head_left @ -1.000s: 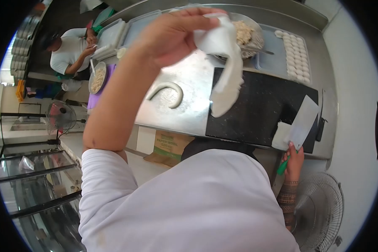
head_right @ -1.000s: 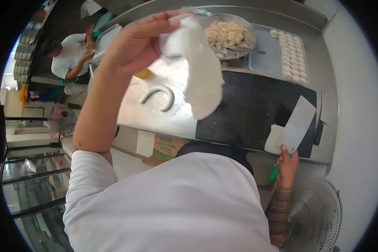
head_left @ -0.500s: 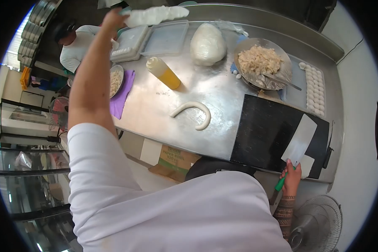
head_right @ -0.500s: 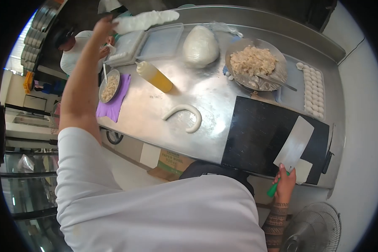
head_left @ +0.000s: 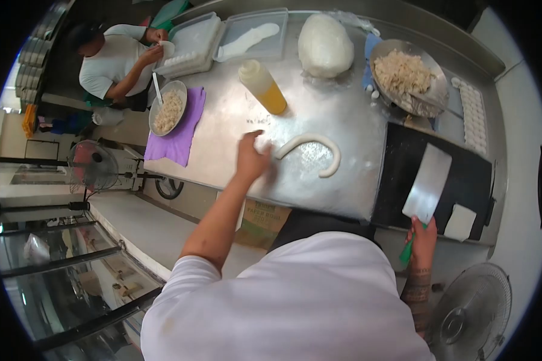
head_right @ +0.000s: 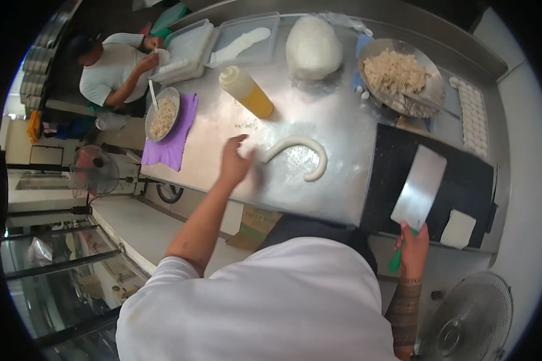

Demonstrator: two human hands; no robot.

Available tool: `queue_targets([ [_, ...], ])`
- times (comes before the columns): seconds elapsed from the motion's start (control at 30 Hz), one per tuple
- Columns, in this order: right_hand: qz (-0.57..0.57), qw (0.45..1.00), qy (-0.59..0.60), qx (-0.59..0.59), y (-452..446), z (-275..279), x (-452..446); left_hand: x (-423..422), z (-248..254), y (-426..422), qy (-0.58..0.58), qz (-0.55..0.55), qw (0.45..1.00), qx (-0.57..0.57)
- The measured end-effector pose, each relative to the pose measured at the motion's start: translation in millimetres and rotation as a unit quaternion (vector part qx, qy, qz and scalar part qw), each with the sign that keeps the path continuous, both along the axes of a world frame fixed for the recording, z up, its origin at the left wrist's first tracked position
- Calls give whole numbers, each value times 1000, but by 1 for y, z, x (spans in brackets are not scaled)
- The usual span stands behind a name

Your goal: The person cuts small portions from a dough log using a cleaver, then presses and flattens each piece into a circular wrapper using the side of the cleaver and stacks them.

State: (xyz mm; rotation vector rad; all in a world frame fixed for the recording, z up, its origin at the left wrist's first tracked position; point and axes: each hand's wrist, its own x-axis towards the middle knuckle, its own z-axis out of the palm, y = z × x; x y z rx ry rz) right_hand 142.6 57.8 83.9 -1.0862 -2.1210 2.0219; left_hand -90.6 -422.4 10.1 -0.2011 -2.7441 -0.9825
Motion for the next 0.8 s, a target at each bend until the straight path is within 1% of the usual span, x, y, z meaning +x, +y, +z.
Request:
queue_targets([
  [0.03, 14, 1000, 7, -2, -12, 5, -6, 12, -5, 19, -10, -6, 996, -85],
  [0.07, 36, 999, 15, 20, -24, 15, -15, 20, -6, 34, -10, -2, 997, -71],
  [0.1, 59, 997, 22, 42, -37, 28, -24, 24, -9, 39, -38, -5, 998, -59],
  [0.17, 75, 990, 114, 42, -75, 61, -39, 23, -20, 46, -89, -10, 995, -34],
  [0.2, 98, 989, 115, 0, -91, 70, -41, 24, -29, 46, -39, -4, 999, -31],
  [0.23, 120, 985, 117, -43, -103, 74, -41, 31, -23, 47, -63, -2, 998, -1],
  [0.27, 137, 986, 72, -55, -113, 67, -38, 36, -16, 48, -85, 4, 996, 29],
  [0.3, 195, 976, 84, 48, -123, 56, -37, 42, -11, 47, -107, 12, 992, 59],
  [0.33, 253, 951, 96, 150, -132, 40, -37, 49, -18, 42, -67, 4, 997, 43],
  [0.37, 309, 912, 108, 248, -142, 29, -37, 55, -25, 36, -51, -4, 998, 27],
  [0.43, 368, 890, 85, 255, -160, 14, -45, 63, -31, 26, -15, -19, 1000, -8],
  [0.53, 452, 846, 38, 280, -180, 15, -67, 62, -29, 27, -33, 2, 998, 54],
  [0.57, 478, 828, 20, 291, -184, 17, -75, 60, -26, 27, -35, 0, 998, 56],
  [0.67, 533, 776, 78, 328, -187, 20, -93, 58, -19, 27, -50, -4, 997, 55],
  [0.77, 559, 748, 50, 354, -192, 26, -104, 54, -16, 26, -62, -9, 997, 43],
  [0.8, 561, 750, 47, 348, -193, 18, -106, 54, -16, 26, -60, -11, 997, 44],
])
